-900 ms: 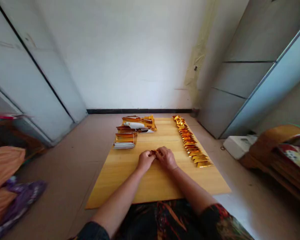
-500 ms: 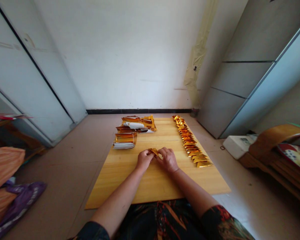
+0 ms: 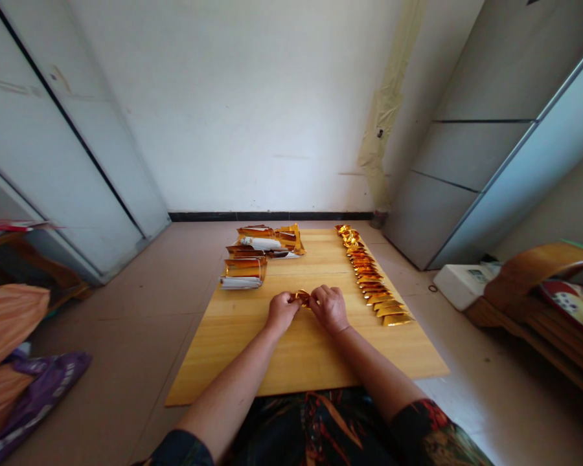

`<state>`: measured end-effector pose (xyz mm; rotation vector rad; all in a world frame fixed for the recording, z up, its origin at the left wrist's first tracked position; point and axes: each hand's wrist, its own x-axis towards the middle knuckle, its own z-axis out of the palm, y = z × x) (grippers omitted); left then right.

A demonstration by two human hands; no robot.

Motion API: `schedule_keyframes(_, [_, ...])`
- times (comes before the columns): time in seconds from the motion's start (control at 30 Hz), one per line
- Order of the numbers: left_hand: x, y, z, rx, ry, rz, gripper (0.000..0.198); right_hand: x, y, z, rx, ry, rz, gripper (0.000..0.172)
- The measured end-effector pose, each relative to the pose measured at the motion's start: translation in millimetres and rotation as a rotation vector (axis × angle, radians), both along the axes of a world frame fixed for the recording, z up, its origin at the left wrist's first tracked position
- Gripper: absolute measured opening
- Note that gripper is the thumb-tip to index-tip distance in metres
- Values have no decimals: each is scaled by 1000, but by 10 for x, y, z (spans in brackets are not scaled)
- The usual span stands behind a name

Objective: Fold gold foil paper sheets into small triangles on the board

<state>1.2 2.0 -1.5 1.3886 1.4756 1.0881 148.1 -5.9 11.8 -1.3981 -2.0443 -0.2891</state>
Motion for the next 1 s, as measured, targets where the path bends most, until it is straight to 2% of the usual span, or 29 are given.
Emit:
schedule_keyframes(0.17, [-6,5,3,4,24,-14,15,4,20,-39,-15,17,3,15])
schedule_keyframes(0.4, [12,-35,107,31,123,-36,22,5,0,-16,-29,74,31,15])
schedule_keyframes(0.57, [51,-63,158,64,216,-53,20,-36,27,-33,-40,144,-3,13])
schedule_keyframes(0.73, [78,-52,162,27,228,-40,24,-109,54,-57,-92,231,-18,13])
schedule_keyframes(1.0, [29,-36,97,-33,168,-28,26,-15,21,-104,-114,72,81,12])
